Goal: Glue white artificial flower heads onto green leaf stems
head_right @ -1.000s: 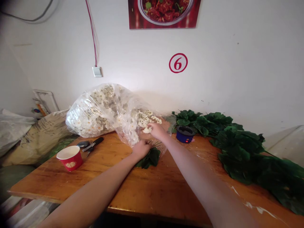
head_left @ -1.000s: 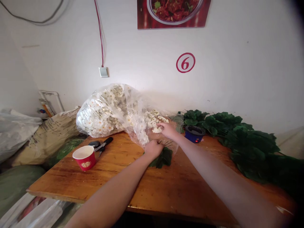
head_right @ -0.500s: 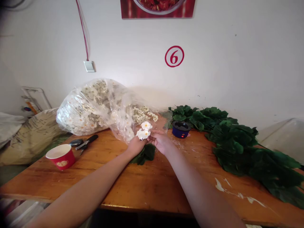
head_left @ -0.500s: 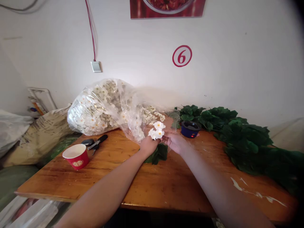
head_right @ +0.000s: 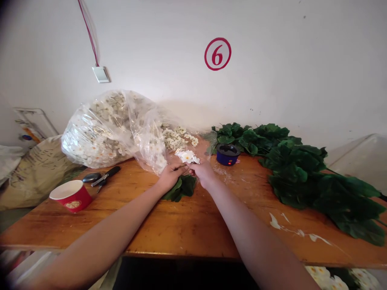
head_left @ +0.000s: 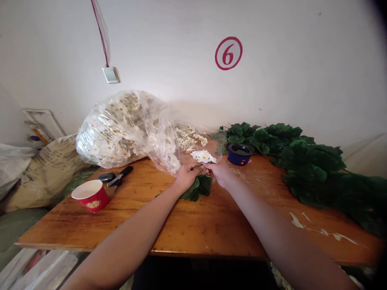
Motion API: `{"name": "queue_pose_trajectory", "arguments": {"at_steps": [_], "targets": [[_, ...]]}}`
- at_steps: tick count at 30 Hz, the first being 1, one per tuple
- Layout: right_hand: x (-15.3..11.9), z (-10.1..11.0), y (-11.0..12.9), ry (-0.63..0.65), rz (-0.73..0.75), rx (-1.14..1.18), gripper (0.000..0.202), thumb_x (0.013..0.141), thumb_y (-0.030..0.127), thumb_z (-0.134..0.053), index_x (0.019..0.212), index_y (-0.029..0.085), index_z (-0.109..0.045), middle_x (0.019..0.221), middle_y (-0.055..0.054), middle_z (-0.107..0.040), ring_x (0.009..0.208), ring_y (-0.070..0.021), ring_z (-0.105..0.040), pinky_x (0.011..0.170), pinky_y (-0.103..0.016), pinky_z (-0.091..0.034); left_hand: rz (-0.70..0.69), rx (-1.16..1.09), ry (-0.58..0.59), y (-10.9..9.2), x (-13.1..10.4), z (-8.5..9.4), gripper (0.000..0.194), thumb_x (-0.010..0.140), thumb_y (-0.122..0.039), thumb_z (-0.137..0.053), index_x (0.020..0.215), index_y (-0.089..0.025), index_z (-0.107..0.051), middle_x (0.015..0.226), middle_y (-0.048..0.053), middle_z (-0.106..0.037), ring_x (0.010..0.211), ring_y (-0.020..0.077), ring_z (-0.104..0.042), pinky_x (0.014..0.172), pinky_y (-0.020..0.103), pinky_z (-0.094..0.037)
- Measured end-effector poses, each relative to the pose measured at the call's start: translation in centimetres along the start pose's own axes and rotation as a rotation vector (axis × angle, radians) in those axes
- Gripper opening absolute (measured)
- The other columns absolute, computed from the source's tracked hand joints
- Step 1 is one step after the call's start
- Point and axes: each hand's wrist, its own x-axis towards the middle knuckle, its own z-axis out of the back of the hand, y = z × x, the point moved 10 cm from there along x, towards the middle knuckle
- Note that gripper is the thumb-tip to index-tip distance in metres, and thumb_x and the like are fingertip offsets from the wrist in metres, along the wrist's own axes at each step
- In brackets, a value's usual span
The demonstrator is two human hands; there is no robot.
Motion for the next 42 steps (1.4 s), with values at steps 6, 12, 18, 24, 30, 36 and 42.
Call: {"name": "queue_pose_trajectory", "arguments": {"at_steps": [6, 12, 18, 24, 30, 36, 42], "targets": [[-0.2, -0.1, 1.2, 0.032, 0.084, -0.137, 0.028, 0.058, 0.027, -0.079, 0.076, 0.016, -0.062, 0.060, 0.003, -0.059, 0.050, -0.0095, -0.051, 0.046, -0.022, -0.039, -0.061, 0.012, -0.011, 0.9, 0.8, 0.4, 0.038, 0.082, -0.048, -0.056, 0.082, -0.014, -0.074, 0.065, -0.001, -0.063, 0.067, 0.0127, -0.055, 0.064, 0.022, -0.043], [-1.8, -2.6, 2.4, 0.347, 0.113, -0.254, 0.060, 0.053, 0.025, -0.085, 0.109, 0.020, -0.062, 0.090, -0.004, -0.070, 0.073, -0.0156, -0.063, 0.063, -0.026, -0.050, -0.076, 0.160, 0.003, 0.6, 0.4, 0.2, 0.031, 0.086, -0.038, -0.052, 0.090, -0.017, -0.075, 0.087, 0.003, -0.074, 0.082, 0.0178, -0.063, 0.076, 0.026, -0.048], [-1.1, -1.1, 4.6, 0.196, 0.358, -0.515, 0.090, 0.051, 0.027, -0.087, 0.133, 0.020, -0.050, 0.128, -0.013, -0.059, 0.114, -0.0259, -0.057, 0.091, -0.036, -0.048, -0.085, 0.542, 0.077, 0.2, 0.2, -0.5, 0.024, 0.084, -0.024, -0.051, 0.084, -0.019, -0.074, 0.098, 0.007, -0.074, 0.091, 0.0204, -0.065, 0.083, 0.028, -0.046], [-3.0, -2.2, 7.1, 0.305, 0.536, -0.781, 0.089, 0.064, 0.023, -0.077, 0.144, 0.029, -0.040, 0.138, -0.009, -0.053, 0.125, -0.0257, -0.051, 0.096, -0.034, -0.043, -0.041, 0.721, 0.108, 0.5, 0.2, -0.9, 0.023, 0.086, -0.031, -0.053, 0.087, -0.020, -0.074, 0.094, 0.008, -0.073, 0.090, 0.0212, -0.064, 0.081, 0.027, -0.045], [-2.4, -1.3, 6.8, 0.338, 0.483, -0.906, 0.040, 0.071, 0.031, -0.073, 0.110, 0.024, -0.072, 0.111, -0.004, -0.071, 0.097, -0.0227, -0.063, 0.083, -0.031, -0.047, -0.116, 0.736, 0.139, -0.1, 0.0, -1.3, 0.027, 0.090, -0.036, -0.050, 0.098, -0.026, -0.074, 0.100, 0.005, -0.072, 0.095, 0.0207, -0.063, 0.081, 0.026, -0.044], [-1.1, 0.6, 6.7, 0.231, 0.426, -0.827, 0.029, 0.070, 0.039, -0.072, 0.089, 0.016, -0.076, 0.081, -0.005, -0.073, 0.066, -0.0179, -0.063, 0.059, -0.026, -0.044, -0.076, 0.654, 0.100, 0.1, 0.0, -1.0, 0.024, 0.088, -0.036, -0.053, 0.100, -0.025, -0.071, 0.095, 0.004, -0.072, 0.091, 0.0198, -0.064, 0.078, 0.026, -0.043], [-0.2, 3.3, 7.3, 0.059, 0.398, -0.567, 0.027, 0.069, 0.040, -0.072, 0.078, 0.014, -0.072, 0.063, -0.001, -0.066, 0.053, -0.0141, -0.057, 0.053, -0.025, -0.044, 0.025, 0.501, -0.050, 1.4, 0.6, 0.6, 0.043, 0.078, -0.043, -0.064, 0.114, -0.020, -0.061, 0.077, 0.002, -0.067, 0.071, 0.0170, -0.061, 0.063, 0.025, -0.042]]}}
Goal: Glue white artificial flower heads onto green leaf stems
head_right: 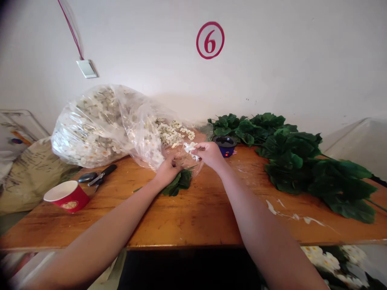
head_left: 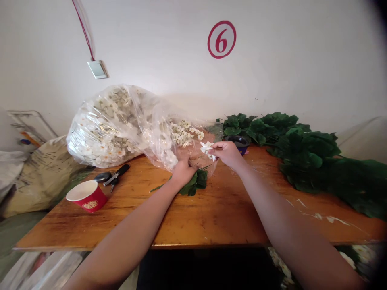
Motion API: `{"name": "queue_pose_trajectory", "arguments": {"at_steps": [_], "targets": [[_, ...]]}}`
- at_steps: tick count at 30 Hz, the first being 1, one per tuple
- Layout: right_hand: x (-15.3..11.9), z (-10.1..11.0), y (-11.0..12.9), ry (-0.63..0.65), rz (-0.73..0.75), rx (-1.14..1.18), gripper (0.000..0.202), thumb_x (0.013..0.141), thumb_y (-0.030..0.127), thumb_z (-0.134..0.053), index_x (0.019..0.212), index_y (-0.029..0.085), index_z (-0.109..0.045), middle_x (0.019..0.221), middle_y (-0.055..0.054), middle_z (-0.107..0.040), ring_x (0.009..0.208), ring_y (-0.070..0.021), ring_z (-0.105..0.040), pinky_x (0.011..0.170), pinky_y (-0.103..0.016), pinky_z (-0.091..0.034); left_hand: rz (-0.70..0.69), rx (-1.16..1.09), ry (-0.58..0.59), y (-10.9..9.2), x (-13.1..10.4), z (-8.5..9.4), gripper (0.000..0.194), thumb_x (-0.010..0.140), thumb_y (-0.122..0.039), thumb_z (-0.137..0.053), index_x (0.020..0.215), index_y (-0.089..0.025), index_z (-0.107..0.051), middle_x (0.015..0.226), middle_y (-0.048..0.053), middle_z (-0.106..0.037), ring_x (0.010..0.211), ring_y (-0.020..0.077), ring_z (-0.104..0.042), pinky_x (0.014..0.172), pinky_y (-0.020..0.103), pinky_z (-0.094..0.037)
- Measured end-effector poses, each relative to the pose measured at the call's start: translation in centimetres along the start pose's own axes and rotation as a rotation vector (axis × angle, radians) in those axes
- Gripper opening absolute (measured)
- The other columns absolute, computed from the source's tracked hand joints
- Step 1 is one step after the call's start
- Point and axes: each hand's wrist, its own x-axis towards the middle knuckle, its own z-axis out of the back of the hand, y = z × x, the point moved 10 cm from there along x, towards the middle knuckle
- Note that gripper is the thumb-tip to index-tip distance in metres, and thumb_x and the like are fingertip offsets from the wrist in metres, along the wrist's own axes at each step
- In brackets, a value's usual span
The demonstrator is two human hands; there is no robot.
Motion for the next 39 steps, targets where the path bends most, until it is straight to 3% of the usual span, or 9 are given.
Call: {"name": "queue_pose_trajectory", "arguments": {"at_steps": [6, 10, 14, 17, 21, 25, 32, 39], "targets": [[0.2, 0.2, -1.6, 0.001, -0.072, 0.039, 0.030, 0.066, 0.042, -0.075, 0.077, 0.014, -0.072, 0.059, -0.002, -0.065, 0.051, -0.0146, -0.057, 0.052, -0.026, -0.045, -0.017, -0.104, 0.036, -0.2, 0.0, -0.4, 0.020, 0.078, -0.034, -0.061, 0.089, -0.020, -0.071, 0.080, 0.001, -0.070, 0.073, 0.0159, -0.063, 0.065, 0.024, -0.042], [0.0, 2.4, -0.2, -0.136, -0.028, -0.005, 0.031, 0.068, 0.043, -0.074, 0.081, 0.015, -0.073, 0.063, -0.003, -0.068, 0.052, -0.0157, -0.058, 0.052, -0.027, -0.045, -0.032, -0.017, 0.027, -0.7, -0.2, 0.0, 0.017, 0.079, -0.032, -0.059, 0.084, -0.019, -0.070, 0.079, 0.002, -0.070, 0.073, 0.0163, -0.062, 0.065, 0.025, -0.041], [1.3, 6.2, 3.9, -0.237, 0.090, -0.330, 0.020, 0.071, 0.034, -0.072, 0.080, 0.016, -0.075, 0.066, -0.003, -0.069, 0.057, -0.0167, -0.061, 0.057, -0.027, -0.044, -0.046, 0.105, 0.028, -0.9, -0.3, 0.0, 0.018, 0.081, -0.034, -0.056, 0.082, -0.019, -0.068, 0.078, 0.003, -0.069, 0.073, 0.0174, -0.061, 0.063, 0.026, -0.038], [3.9, 8.3, 5.8, -0.131, 0.111, -0.682, 0.013, 0.067, 0.026, -0.076, 0.076, 0.017, -0.077, 0.067, -0.003, -0.070, 0.063, -0.0167, -0.062, 0.063, -0.027, -0.044, -0.059, 0.140, 0.039, -0.8, -0.2, -0.3, 0.015, 0.081, -0.031, -0.056, 0.082, -0.020, -0.066, 0.078, 0.003, -0.069, 0.073, 0.0175, -0.061, 0.062, 0.026, -0.037], [7.3, 11.1, 4.2, 0.000, -0.071, -0.945, 0.015, 0.065, 0.022, -0.078, 0.079, 0.015, -0.077, 0.058, -0.004, -0.067, 0.056, -0.0149, -0.059, 0.058, -0.026, -0.043, -0.057, 0.159, 0.044, -0.7, 0.0, -0.5, 0.015, 0.082, -0.032, -0.056, 0.080, -0.020, -0.064, 0.077, 0.003, -0.068, 0.073, 0.0174, -0.060, 0.060, 0.026, -0.034], [8.4, 11.9, 1.3, 0.073, -0.200, -1.032, 0.018, 0.066, 0.022, -0.078, 0.082, 0.014, -0.077, 0.056, -0.004, -0.066, 0.054, -0.0144, -0.059, 0.056, -0.025, -0.043, -0.060, 0.172, 0.048, -0.7, 0.1, -0.5, 0.018, 0.082, -0.037, -0.055, 0.079, -0.020, -0.063, 0.075, 0.003, -0.066, 0.070, 0.0173, -0.059, 0.059, 0.026, -0.032], [7.7, 11.8, -1.3, 0.078, -0.238, -1.024, 0.013, 0.069, 0.024, -0.074, 0.079, 0.015, -0.077, 0.059, -0.004, -0.068, 0.055, -0.0147, -0.061, 0.055, -0.024, -0.044, -0.068, 0.218, 0.025, -0.9, 0.0, -0.2, 0.015, 0.082, -0.032, -0.054, 0.075, -0.020, -0.062, 0.077, 0.004, -0.068, 0.073, 0.0185, -0.060, 0.059, 0.027, -0.032], [7.7, 12.9, -0.6, 0.005, -0.184, -0.983, 0.015, 0.068, 0.026, -0.075, 0.079, 0.015, -0.076, 0.060, -0.003, -0.069, 0.055, -0.0148, -0.061, 0.055, -0.024, -0.044, -0.077, 0.238, 0.039, -0.8, 0.0, -0.5, 0.017, 0.083, -0.034, -0.053, 0.079, -0.021, -0.063, 0.080, 0.005, -0.069, 0.075, 0.0186, -0.062, 0.061, 0.026, -0.034]]}}
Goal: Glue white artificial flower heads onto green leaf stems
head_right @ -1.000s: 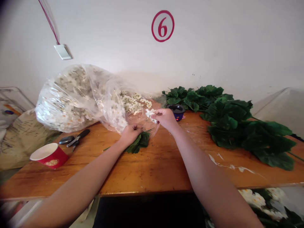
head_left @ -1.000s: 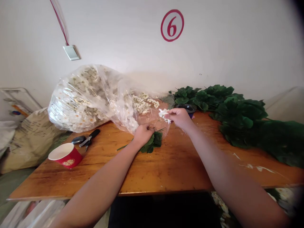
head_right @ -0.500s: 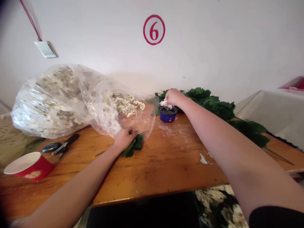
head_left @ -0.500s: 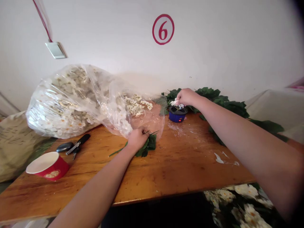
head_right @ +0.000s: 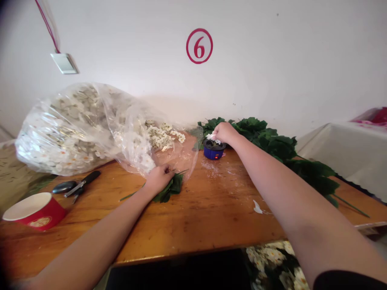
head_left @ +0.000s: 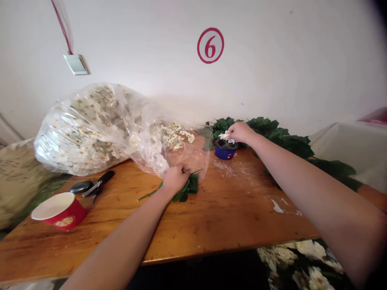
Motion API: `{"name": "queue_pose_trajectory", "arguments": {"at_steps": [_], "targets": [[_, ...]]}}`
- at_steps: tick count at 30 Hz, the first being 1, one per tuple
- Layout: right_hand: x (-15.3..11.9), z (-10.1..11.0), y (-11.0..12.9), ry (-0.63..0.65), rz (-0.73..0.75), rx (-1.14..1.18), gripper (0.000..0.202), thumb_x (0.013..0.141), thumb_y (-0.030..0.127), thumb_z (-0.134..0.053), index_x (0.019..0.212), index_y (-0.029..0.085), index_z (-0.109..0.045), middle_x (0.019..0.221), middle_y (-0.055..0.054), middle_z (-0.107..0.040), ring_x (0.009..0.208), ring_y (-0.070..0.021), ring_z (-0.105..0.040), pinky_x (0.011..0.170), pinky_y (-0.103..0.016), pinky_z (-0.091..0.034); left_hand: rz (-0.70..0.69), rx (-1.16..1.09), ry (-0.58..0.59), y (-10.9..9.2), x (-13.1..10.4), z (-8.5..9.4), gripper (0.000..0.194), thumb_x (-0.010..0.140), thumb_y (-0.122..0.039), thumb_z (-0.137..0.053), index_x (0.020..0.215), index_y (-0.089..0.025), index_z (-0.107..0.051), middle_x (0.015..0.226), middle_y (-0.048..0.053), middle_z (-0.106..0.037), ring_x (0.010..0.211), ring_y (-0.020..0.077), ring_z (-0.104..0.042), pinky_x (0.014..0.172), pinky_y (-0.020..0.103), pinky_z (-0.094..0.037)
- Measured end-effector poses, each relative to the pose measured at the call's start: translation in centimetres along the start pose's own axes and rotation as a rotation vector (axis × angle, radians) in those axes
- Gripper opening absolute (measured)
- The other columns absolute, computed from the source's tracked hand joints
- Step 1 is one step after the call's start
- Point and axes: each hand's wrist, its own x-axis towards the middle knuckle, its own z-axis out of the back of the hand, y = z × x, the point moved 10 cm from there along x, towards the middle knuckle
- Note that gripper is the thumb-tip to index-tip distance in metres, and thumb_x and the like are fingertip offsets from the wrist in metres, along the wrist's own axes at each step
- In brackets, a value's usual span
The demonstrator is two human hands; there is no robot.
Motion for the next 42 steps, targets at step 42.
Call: {"name": "queue_pose_trajectory", "arguments": {"at_steps": [42], "targets": [[-11.0, -11.5, 7.0, 0.083, -0.060, 1.225, 0.038, 0.058, 0.049, -0.080, 0.075, 0.016, -0.069, 0.066, -0.001, -0.063, 0.055, -0.0114, -0.051, 0.054, -0.026, -0.044, 0.024, -0.591, 0.164, 0.7, 0.6, -1.8, 0.015, 0.068, -0.031, -0.060, 0.062, -0.017, -0.062, 0.061, -0.001, -0.060, 0.061, 0.0119, -0.053, 0.059, 0.025, -0.041]]}}
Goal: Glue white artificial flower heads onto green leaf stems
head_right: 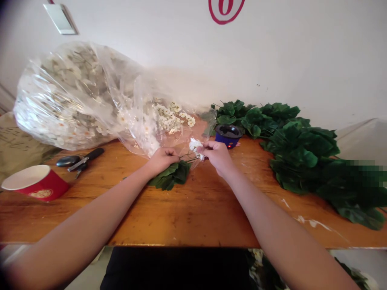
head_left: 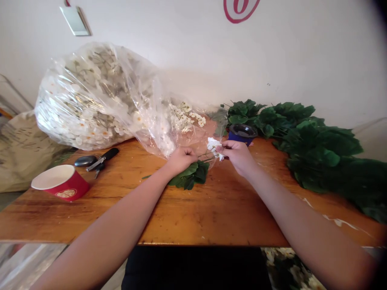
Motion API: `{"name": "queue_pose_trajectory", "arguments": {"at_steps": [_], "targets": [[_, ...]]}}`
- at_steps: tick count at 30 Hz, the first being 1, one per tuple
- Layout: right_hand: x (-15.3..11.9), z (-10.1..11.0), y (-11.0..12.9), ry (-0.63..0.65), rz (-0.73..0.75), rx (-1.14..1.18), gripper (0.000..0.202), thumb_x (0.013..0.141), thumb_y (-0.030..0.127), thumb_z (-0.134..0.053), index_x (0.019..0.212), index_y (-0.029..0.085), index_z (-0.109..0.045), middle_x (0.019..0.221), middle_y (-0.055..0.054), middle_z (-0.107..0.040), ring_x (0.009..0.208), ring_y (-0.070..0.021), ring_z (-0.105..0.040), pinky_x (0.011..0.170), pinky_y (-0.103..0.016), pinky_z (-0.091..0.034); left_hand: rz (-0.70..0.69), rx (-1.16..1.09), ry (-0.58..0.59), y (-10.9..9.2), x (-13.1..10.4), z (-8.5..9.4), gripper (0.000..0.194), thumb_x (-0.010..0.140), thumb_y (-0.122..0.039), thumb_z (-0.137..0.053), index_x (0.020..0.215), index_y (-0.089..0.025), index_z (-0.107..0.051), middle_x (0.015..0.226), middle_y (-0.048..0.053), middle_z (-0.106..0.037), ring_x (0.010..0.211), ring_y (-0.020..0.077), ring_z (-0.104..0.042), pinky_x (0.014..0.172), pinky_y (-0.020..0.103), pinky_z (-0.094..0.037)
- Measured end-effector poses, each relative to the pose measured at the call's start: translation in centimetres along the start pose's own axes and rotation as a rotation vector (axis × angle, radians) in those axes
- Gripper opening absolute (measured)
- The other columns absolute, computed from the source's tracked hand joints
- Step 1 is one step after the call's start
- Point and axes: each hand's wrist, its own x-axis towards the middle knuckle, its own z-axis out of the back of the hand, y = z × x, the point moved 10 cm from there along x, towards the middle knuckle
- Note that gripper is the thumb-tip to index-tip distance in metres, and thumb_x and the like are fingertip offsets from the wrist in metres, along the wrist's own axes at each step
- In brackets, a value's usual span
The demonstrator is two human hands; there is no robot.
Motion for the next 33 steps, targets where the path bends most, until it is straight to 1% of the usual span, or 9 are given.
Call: {"name": "queue_pose_trajectory", "arguments": {"at_steps": [7, 12, 16, 27, 33], "targets": [[0.00, 0.01, 0.04, 0.003, -0.009, -0.010, 0.039, 0.058, 0.049, -0.080, 0.076, 0.016, -0.069, 0.066, -0.001, -0.062, 0.055, -0.0117, -0.051, 0.054, -0.027, -0.044, -0.006, 0.021, -0.016, -0.23, -0.02, 0.18, 0.016, 0.068, -0.031, -0.061, 0.059, -0.017, -0.060, 0.059, -0.001, -0.058, 0.060, 0.0117, -0.051, 0.056, 0.024, -0.039], [0.14, 0.05, -0.20, 0.026, -0.002, -0.038, 0.038, 0.060, 0.050, -0.078, 0.074, 0.017, -0.068, 0.066, -0.001, -0.062, 0.055, -0.0121, -0.051, 0.054, -0.027, -0.045, 0.001, 0.036, -0.007, -0.27, -0.06, 0.13, 0.016, 0.067, -0.031, -0.061, 0.060, -0.017, -0.061, 0.061, -0.001, -0.060, 0.062, 0.0125, -0.053, 0.058, 0.024, -0.040], [0.16, -0.11, -0.38, 0.043, 0.004, -0.039, 0.037, 0.061, 0.049, -0.079, 0.076, 0.017, -0.068, 0.069, -0.002, -0.064, 0.056, -0.0125, -0.052, 0.054, -0.027, -0.046, -0.025, 0.013, -0.011, -0.24, -0.07, 0.06, 0.017, 0.069, -0.032, -0.059, 0.061, -0.017, -0.061, 0.060, -0.001, -0.059, 0.060, 0.0121, -0.053, 0.057, 0.024, -0.040], [-0.09, -0.18, -0.65, 0.019, -0.040, 0.035, 0.034, 0.059, 0.044, -0.081, 0.076, 0.016, -0.070, 0.068, 0.000, -0.063, 0.056, -0.0101, -0.051, 0.054, -0.025, -0.044, -0.050, 0.011, -0.016, -0.18, -0.03, 0.03, 0.019, 0.070, -0.034, -0.060, 0.061, -0.017, -0.061, 0.059, -0.001, -0.057, 0.059, 0.0120, -0.051, 0.055, 0.025, -0.038], [-0.17, -0.31, -0.60, 0.006, -0.045, 0.047, 0.037, 0.057, 0.044, -0.083, 0.076, 0.015, -0.070, 0.068, -0.001, -0.062, 0.056, -0.0105, -0.050, 0.054, -0.025, -0.044, -0.053, -0.006, -0.019, -0.23, -0.10, 0.08, 0.021, 0.069, -0.035, -0.060, 0.060, -0.016, -0.061, 0.058, -0.001, -0.056, 0.057, 0.0115, -0.049, 0.055, 0.025, -0.037]]}}
